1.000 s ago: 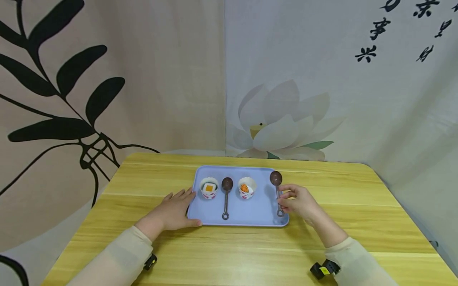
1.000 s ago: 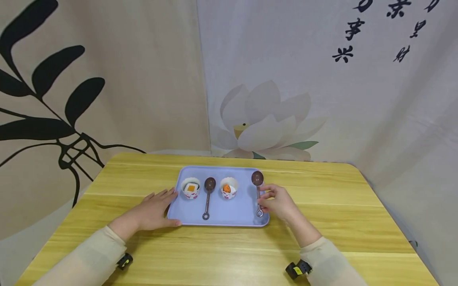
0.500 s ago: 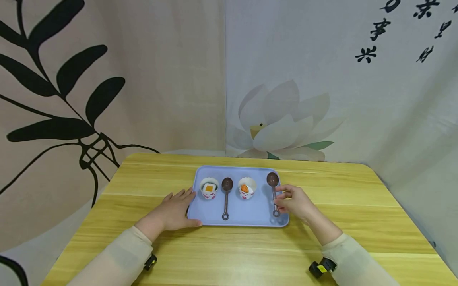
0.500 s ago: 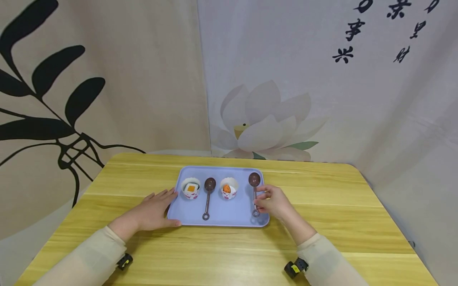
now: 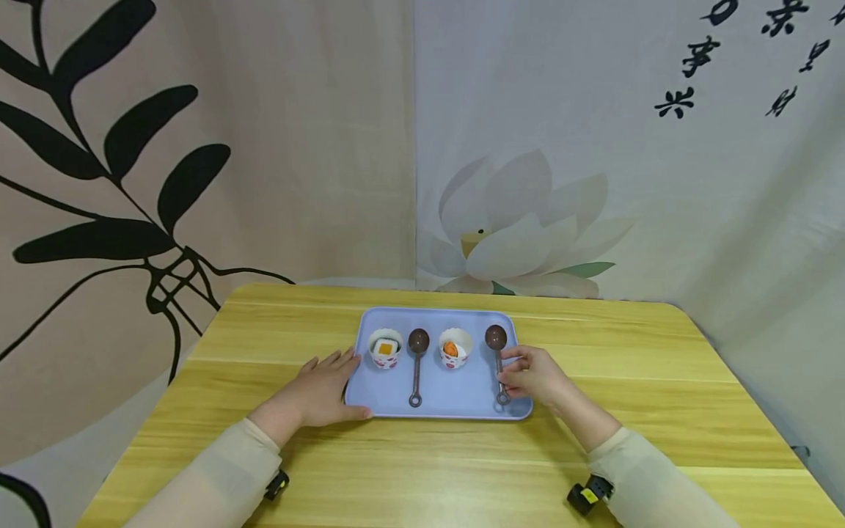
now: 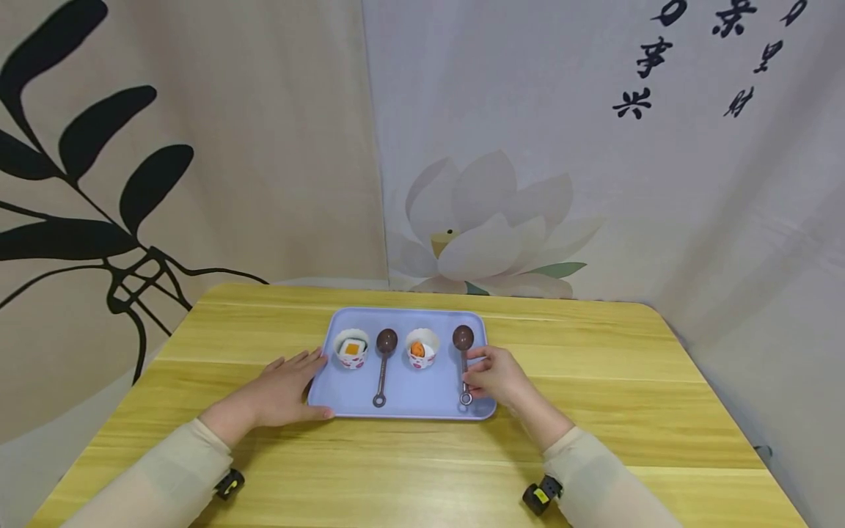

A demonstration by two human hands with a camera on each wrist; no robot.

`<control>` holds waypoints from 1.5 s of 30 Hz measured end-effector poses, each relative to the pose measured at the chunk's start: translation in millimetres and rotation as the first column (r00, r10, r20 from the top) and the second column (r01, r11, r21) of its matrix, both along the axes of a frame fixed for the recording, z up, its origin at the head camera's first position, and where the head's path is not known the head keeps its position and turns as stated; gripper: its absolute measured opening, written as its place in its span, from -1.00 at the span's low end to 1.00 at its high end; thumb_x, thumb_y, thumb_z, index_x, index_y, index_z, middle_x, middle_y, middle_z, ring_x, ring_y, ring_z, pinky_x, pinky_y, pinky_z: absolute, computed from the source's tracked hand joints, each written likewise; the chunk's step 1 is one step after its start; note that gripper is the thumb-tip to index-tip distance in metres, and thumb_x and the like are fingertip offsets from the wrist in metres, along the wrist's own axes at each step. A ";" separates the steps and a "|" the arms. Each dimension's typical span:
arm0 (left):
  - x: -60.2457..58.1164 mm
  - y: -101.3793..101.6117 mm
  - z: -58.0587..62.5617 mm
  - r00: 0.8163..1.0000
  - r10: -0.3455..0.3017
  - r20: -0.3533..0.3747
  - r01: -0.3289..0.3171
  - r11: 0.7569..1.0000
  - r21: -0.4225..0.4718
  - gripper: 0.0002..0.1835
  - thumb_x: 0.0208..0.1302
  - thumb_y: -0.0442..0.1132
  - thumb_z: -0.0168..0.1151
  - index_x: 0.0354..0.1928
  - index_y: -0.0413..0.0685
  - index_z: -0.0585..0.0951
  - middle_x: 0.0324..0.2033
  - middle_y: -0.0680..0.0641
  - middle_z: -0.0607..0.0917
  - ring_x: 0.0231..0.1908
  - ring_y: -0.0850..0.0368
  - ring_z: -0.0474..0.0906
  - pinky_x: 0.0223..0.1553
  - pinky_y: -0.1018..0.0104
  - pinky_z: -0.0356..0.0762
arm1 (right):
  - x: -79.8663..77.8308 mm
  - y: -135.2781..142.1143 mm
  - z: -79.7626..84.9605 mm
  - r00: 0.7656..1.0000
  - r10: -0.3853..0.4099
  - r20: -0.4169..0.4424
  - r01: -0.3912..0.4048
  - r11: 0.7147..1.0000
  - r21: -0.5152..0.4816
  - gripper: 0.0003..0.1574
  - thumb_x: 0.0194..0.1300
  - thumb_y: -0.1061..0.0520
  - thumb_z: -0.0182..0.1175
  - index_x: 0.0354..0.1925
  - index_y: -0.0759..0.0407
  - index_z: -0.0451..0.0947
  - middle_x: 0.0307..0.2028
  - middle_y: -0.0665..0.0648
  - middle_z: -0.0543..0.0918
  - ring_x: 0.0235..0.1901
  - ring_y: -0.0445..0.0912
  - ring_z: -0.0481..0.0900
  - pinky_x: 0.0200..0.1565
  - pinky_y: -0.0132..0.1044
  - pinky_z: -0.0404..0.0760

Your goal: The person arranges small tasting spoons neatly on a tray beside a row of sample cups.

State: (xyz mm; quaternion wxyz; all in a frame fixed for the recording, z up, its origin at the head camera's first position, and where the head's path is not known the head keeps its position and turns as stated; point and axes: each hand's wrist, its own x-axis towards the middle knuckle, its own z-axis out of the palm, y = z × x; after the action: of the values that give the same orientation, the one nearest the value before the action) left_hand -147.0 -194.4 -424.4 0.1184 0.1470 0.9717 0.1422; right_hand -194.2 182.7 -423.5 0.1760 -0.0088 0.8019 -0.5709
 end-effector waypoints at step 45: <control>0.6 -0.7 0.9 1.000 -0.002 0.007 0.002 1.000 0.004 0.15 0.11 0.39 0.33 0.49 -0.31 0.22 0.51 -0.28 0.14 0.47 -0.35 0.04 0.40 -0.37 -0.09 | -6.0 -17.5 -10.0 0.999 -0.009 0.051 0.004 0.995 0.097 -0.55 0.27 0.49 0.21 0.12 0.49 0.43 -0.35 0.24 0.62 -0.45 -0.09 0.65 -0.37 -0.20 0.74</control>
State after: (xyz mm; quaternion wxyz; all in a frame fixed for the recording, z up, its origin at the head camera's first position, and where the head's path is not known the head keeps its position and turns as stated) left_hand -146.5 -195.1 -423.5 0.1216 0.1477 0.9708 0.1447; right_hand -200.1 165.2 -433.6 0.1948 0.0170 0.8238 -0.5321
